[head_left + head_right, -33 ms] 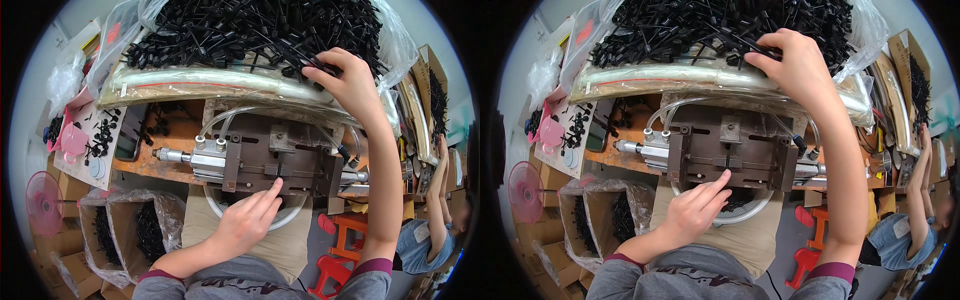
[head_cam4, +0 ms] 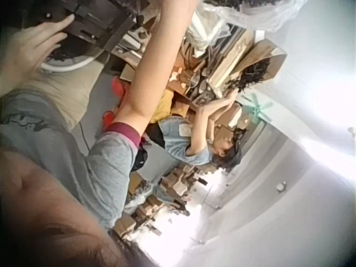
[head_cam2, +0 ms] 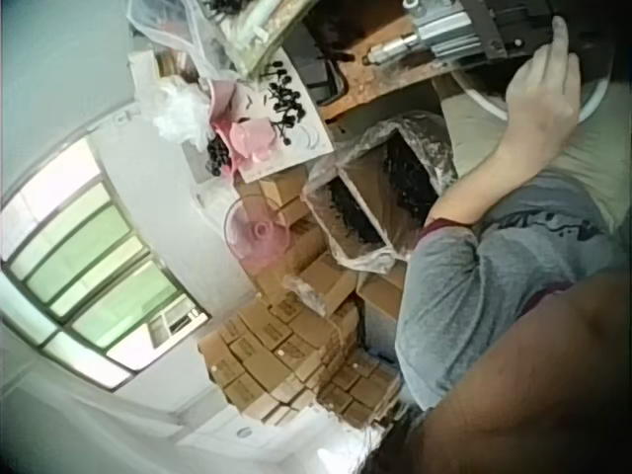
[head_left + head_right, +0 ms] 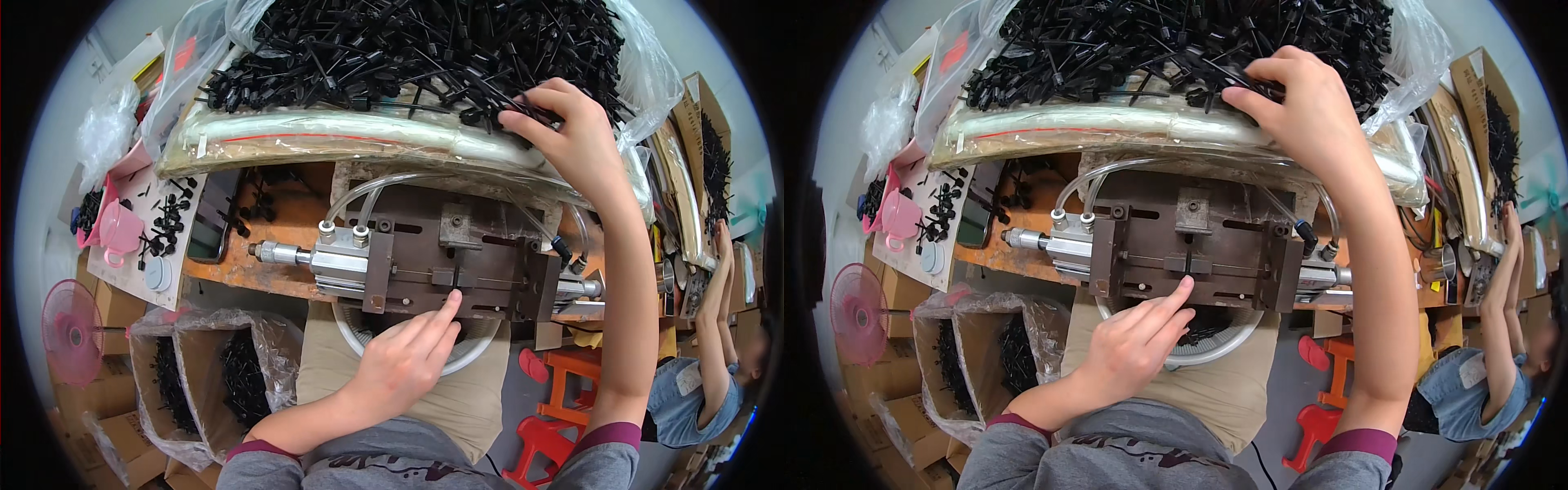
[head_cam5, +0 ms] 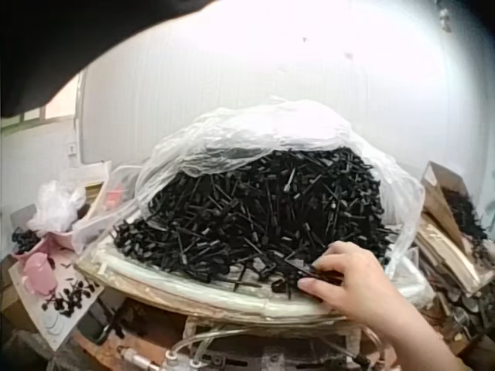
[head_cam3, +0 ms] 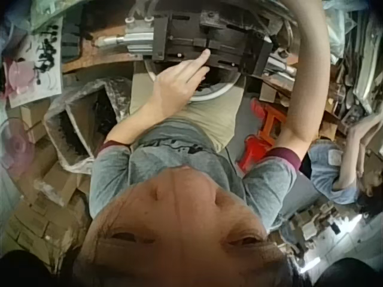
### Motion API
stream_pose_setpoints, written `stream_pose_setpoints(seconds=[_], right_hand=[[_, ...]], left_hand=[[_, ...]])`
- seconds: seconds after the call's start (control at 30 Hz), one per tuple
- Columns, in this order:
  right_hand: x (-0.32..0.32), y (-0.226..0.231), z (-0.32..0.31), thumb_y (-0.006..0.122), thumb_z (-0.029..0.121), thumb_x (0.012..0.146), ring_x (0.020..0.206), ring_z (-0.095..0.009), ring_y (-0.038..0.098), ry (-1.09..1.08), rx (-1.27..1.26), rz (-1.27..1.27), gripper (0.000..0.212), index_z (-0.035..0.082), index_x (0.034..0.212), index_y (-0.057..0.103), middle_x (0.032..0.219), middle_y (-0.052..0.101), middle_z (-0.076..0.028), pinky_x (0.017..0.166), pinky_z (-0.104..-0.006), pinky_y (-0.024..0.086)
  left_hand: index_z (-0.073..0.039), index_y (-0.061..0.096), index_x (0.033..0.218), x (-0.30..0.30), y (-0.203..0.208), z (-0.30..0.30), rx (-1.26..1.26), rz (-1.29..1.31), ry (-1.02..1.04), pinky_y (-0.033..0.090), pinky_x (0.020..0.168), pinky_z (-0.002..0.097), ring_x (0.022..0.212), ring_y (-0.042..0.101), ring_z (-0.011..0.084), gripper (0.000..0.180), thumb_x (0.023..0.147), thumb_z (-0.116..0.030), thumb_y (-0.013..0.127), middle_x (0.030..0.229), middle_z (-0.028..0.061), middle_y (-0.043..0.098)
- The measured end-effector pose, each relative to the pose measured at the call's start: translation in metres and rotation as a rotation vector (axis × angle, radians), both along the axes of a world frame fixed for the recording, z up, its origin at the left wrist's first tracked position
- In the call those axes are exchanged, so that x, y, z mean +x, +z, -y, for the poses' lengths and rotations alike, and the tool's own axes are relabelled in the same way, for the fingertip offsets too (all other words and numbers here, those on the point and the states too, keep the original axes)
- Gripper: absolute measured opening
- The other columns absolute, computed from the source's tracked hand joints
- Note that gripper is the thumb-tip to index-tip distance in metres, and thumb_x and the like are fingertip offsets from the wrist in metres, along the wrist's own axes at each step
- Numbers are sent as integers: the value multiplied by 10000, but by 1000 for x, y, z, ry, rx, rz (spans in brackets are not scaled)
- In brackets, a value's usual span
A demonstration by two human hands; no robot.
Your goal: Assembling small black cable components using a pneumatic press at a workstation.
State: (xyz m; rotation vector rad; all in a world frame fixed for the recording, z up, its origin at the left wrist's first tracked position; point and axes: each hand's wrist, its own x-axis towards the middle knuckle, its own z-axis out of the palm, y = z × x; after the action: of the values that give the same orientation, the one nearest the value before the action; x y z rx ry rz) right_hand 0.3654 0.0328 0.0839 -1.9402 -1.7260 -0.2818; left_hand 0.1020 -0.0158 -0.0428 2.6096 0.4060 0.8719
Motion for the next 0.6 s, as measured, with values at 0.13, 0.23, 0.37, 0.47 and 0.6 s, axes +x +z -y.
stream_pose_setpoints(seconds=[0.13,0.23,0.37,0.47,0.6], right_hand=[[4,-1,14,745,298,823,881,-289,602,-55,18,1,347,-9,985,733,861,591,-125,816,-378,472],[5,5,18,730,266,845,731,-237,597,-67,21,-73,312,-12,986,722,818,571,-101,712,-345,477],[19,8,20,704,236,883,648,-113,577,-94,29,-321,247,7,974,720,795,635,-60,614,-279,456],[34,9,24,702,211,890,687,-67,596,-27,104,-610,220,27,1008,731,789,653,-22,631,-238,478],[37,13,34,694,185,899,685,-84,593,84,285,-869,285,-30,1087,695,837,666,-46,643,-227,493]], left_hand=[[27,671,970,5,3,-3,58,-20,35,546,718,308,881,685,233,229,760,-56,713,1316,179,596],[15,679,950,8,5,-12,22,-26,22,537,688,302,806,681,223,222,747,-63,725,1310,172,605],[-8,689,931,7,5,-12,-22,-70,27,521,635,291,675,657,202,216,731,-70,743,1307,157,614],[-18,689,924,7,4,-13,-22,-71,24,517,616,285,619,643,193,216,724,-73,752,1310,144,615],[-21,689,924,7,5,-12,-21,-92,25,512,598,276,612,641,192,217,726,-81,756,1313,134,615]])
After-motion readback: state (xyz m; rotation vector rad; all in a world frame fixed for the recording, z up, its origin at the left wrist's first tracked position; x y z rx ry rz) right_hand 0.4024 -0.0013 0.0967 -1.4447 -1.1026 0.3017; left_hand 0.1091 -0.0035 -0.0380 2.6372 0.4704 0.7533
